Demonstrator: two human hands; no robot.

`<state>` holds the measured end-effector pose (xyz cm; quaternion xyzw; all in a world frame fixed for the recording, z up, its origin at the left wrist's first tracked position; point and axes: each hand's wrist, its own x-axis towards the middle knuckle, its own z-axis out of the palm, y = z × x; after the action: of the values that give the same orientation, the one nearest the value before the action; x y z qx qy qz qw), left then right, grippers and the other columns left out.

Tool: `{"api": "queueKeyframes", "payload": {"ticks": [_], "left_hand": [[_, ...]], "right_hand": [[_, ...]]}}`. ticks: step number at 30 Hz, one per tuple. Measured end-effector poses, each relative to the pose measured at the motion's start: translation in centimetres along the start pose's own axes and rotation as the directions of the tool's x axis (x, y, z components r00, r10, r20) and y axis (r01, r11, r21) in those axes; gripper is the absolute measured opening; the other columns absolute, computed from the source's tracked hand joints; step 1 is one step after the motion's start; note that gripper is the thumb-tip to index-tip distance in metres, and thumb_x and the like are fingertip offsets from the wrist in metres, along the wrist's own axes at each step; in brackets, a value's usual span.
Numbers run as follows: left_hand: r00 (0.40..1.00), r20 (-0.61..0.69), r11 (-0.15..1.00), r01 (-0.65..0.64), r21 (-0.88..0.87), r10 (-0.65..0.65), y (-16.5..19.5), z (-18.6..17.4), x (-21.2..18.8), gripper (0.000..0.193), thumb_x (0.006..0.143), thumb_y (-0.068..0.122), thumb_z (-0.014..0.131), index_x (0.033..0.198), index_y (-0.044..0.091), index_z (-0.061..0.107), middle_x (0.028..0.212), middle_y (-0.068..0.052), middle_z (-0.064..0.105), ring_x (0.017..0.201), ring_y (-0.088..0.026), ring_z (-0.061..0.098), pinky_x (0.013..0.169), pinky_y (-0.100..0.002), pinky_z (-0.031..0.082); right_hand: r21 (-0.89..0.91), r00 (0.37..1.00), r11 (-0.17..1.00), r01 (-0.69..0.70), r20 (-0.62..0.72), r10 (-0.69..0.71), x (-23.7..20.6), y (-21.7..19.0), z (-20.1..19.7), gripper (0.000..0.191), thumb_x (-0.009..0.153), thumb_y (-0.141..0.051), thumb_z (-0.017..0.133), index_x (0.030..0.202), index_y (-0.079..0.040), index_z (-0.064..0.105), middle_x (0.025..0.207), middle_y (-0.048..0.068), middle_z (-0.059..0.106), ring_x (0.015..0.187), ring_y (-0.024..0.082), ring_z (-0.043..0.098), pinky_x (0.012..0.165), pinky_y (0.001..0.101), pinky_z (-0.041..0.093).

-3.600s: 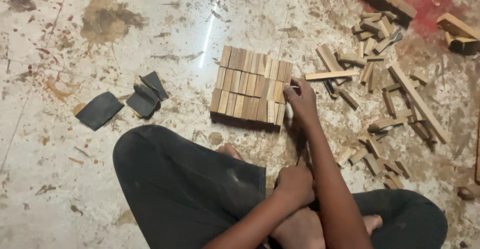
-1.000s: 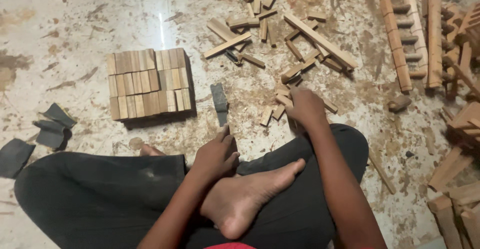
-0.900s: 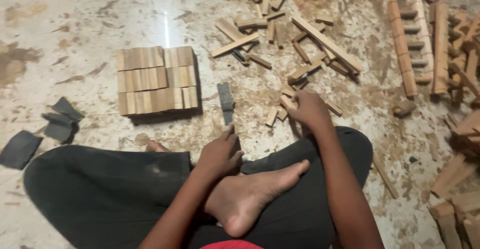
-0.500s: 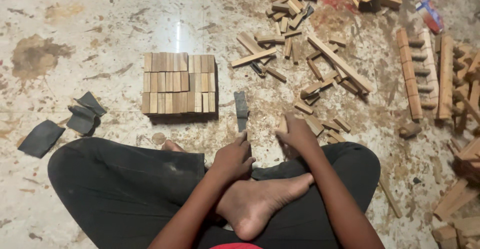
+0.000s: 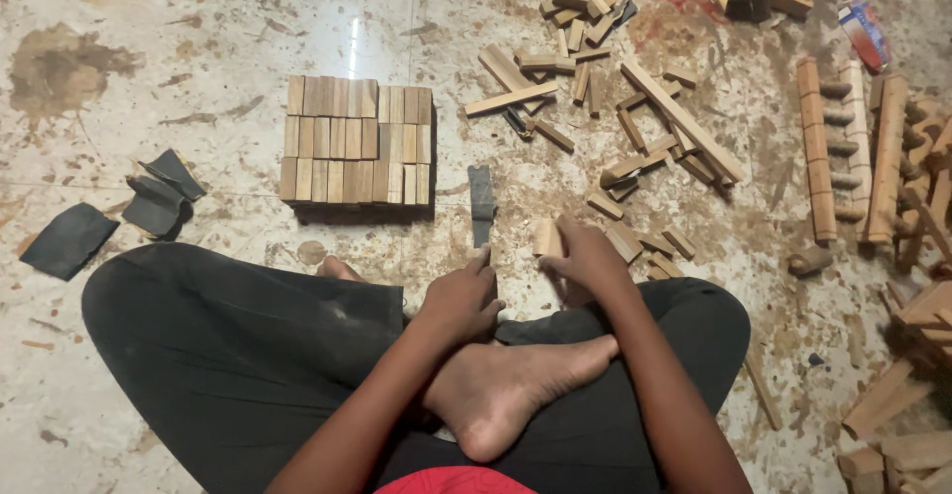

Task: The person sits on the workshop floor and picks up small wooden blocks from a pile, placing them one by one into a square grid arrangement on the floor. The person occasionally repositions blocks and reaches for new pieces from the scattered pile around them.

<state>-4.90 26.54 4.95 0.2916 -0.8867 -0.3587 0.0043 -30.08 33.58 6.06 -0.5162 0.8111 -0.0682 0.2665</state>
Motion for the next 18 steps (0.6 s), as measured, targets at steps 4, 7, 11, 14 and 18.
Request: {"api": "queueKeyframes", "payload": {"ticks": [4, 7, 11, 14, 18], "left_hand": [[1.0, -0.003, 1.0, 0.003, 0.002, -0.003, -0.1, 0.0, -0.1, 0.047, 0.083, 0.035, 0.072, 0.115, 0.001, 0.063, 0.153, -0.02, 0.046, 0.102, -0.039, 0.067, 0.082, -0.051, 0.054], [1.0, -0.01, 1.0, 0.011, -0.025, -0.011, 0.0, 0.0, -0.2, 0.043, 0.083, 0.035, 0.072, 0.111, 0.003, 0.064, 0.15, -0.02, 0.049, 0.101, -0.039, 0.067, 0.082, -0.052, 0.054], [1.0, -0.013, 1.0, 0.01, -0.02, -0.01, 0.2, -0.1, -0.2, 0.04, 0.082, 0.035, 0.073, 0.104, 0.001, 0.065, 0.15, -0.022, 0.049, 0.098, -0.039, 0.068, 0.081, -0.052, 0.054], [0.998, -0.053, 1.0, -0.018, -0.015, 0.017, 0.1, -0.1, -0.2, 0.042, 0.081, 0.034, 0.074, 0.104, 0.001, 0.065, 0.15, -0.024, 0.048, 0.097, -0.039, 0.068, 0.079, -0.052, 0.055], [0.998, -0.066, 1.0, -0.024, -0.012, 0.023, 0.1, -0.1, -0.2, 0.043, 0.08, 0.033, 0.074, 0.106, 0.001, 0.065, 0.148, -0.024, 0.05, 0.096, -0.039, 0.068, 0.078, -0.052, 0.055]], "right_hand": [[0.041, 0.992, 0.994, 0.103, -0.072, -0.1, 0.6, -1.0, -0.1, 0.075, 0.067, -0.035, 0.089, 0.129, -0.002, 0.06, 0.093, 0.023, 0.073, 0.086, 0.041, 0.071, 0.076, 0.0473, 0.056], [0.039, 0.993, 0.992, 0.117, -0.02, -0.116, 0.6, -1.2, -0.5, 0.085, 0.063, -0.031, 0.09, 0.135, -0.002, 0.056, 0.105, 0.025, 0.071, 0.096, 0.04, 0.07, 0.084, 0.0461, 0.056], [-0.075, 0.967, 0.967, 0.243, -0.054, -0.248, 0.3, -1.7, -0.4, 0.091, 0.064, -0.024, 0.091, 0.141, -0.001, 0.049, 0.133, 0.031, 0.055, 0.11, 0.047, 0.061, 0.09, 0.0479, 0.053], [-0.06, 0.972, 0.971, 0.231, -0.037, -0.234, 0.3, -1.9, -0.2, 0.085, 0.07, -0.021, 0.086, 0.144, -0.005, 0.047, 0.135, 0.028, 0.051, 0.111, 0.047, 0.061, 0.09, 0.048, 0.054], [-0.073, 0.945, 0.944, 0.323, -0.028, -0.326, 0.7, -2.0, -0.2, 0.076, 0.072, -0.021, 0.085, 0.139, -0.004, 0.05, 0.129, 0.024, 0.052, 0.11, 0.046, 0.061, 0.089, 0.0491, 0.054]]}}
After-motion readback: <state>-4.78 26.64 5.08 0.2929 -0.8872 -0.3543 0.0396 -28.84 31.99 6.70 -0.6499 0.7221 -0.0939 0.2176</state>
